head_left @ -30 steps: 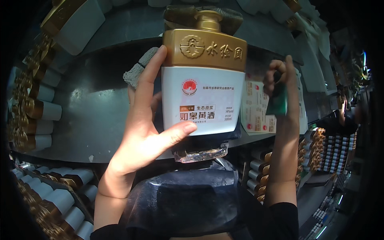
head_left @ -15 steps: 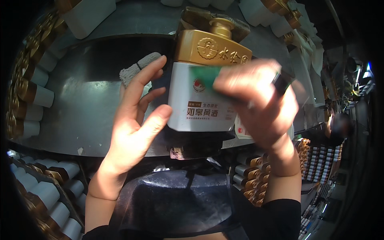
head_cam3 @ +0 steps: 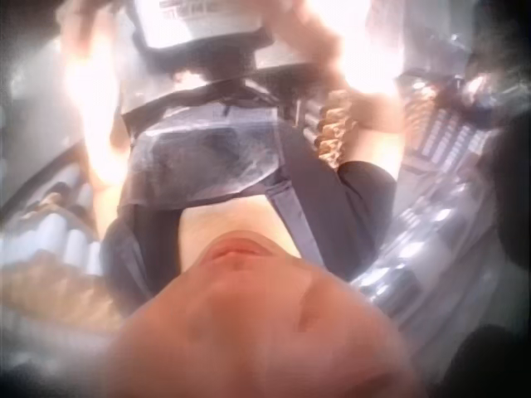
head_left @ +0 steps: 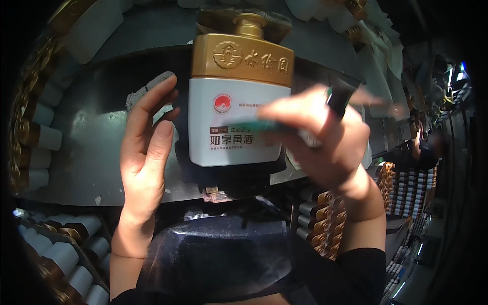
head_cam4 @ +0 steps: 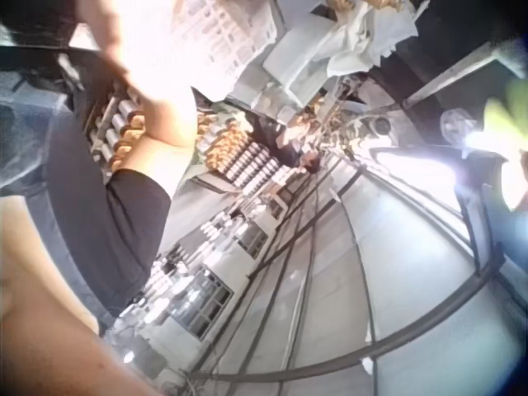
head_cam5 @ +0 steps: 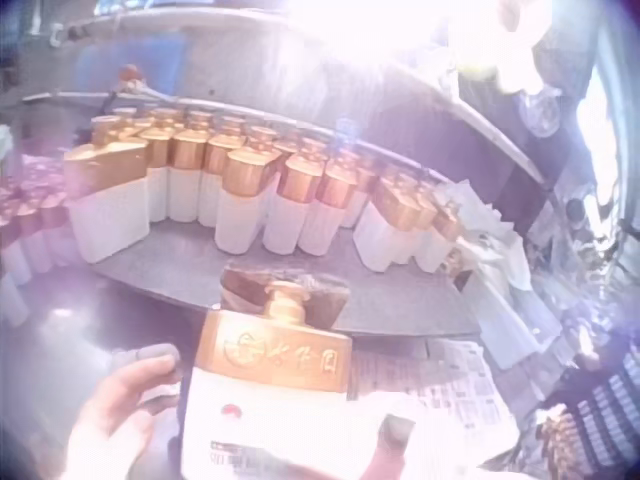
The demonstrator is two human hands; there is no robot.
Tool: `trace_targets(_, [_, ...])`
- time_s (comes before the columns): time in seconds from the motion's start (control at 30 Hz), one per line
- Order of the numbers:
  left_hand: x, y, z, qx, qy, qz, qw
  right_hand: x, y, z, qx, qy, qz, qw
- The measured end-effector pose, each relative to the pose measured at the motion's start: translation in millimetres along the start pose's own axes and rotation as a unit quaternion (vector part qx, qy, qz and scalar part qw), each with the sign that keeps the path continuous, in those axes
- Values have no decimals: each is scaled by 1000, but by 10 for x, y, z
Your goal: The person applies paper labels to the sides of gold and white bottles. They pick up a bottle, peel a label from a sheet, and smooth it onto the bottle's surface. The person then places the labeled bottle onto a tray with other finished bottles.
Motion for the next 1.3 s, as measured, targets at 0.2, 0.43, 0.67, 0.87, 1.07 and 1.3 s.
trace_targets(0.2, [-20,-15,-29,5,-14,-11,1000,-94,117,499,-57,113,-33,991])
trace_targets(0.43, [43,-1,-51,24,-26,-18,999,-48,-41,476,23,104,-22,994])
trace_targets(0.67, [103,-42,-19,62,-31,-10,998,-126,-301,-230,101,145,-8,984])
trace_targets(0.87, [31,331,60,117,-6,-60,991,-359,-309,-66,175,158,-41,971])
trace_targets(1.07, [-5,227,-29,109,8,-57,992,-385,-258,712,32,21,-203,978])
trace_targets(1.3, [-121,178,-95,143,53,-52,987,589,71,1955,-30,-377,-433,818])
Point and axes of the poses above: each hand's wrist, its own z-axis away from the middle knuckle, its own y-axis out of the back of the hand, x = y × z, the point moved 5 cm from there along -z, towards the middle knuckle, and after that the axes turned 10 degrees about z, right-handed, at the moved point
